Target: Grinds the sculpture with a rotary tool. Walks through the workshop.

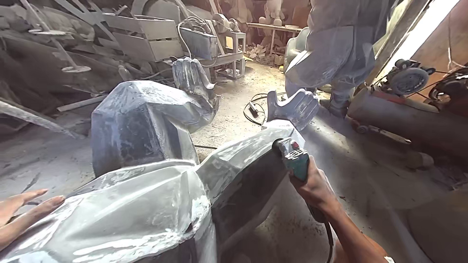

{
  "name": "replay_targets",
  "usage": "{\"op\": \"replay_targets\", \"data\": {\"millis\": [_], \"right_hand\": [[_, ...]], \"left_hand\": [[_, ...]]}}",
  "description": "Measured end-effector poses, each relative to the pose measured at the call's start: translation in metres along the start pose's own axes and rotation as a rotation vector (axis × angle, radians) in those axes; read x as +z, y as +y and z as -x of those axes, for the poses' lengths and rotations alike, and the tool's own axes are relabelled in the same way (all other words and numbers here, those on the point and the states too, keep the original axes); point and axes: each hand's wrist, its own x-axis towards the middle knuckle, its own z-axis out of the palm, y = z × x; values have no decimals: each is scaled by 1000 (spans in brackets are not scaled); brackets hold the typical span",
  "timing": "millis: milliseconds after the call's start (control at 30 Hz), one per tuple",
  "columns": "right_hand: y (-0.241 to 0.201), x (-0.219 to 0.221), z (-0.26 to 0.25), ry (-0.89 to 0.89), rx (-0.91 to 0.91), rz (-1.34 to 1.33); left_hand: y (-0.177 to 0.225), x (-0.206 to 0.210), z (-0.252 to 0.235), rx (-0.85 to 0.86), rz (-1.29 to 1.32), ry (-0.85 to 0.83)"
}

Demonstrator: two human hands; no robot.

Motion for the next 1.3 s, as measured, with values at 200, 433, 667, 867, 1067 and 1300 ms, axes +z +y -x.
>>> {"op": "replay_targets", "data": {"millis": [200, 433, 667, 867, 1067, 1300], "right_hand": [[-24, 34, 34, -182, -186, 19], [-26, 26, 35, -69, -145, 76], [-49, 10, 29, -176, -190, 61], [-143, 14, 40, -457, -319, 439], [-195, 36, 54, -558, -301, 664], [-218, 49, 69, -629, -316, 777]], "left_hand": [[9, -4, 2, -14, -6, -31], [-50, 20, -32, 34, 83, 43], [-95, 37, -62, 60, 18, 69], [-85, 31, -56, -3, 26, 28], [-81, 29, -55, -13, 43, 10], [-73, 23, -50, -31, 64, -32]]}}
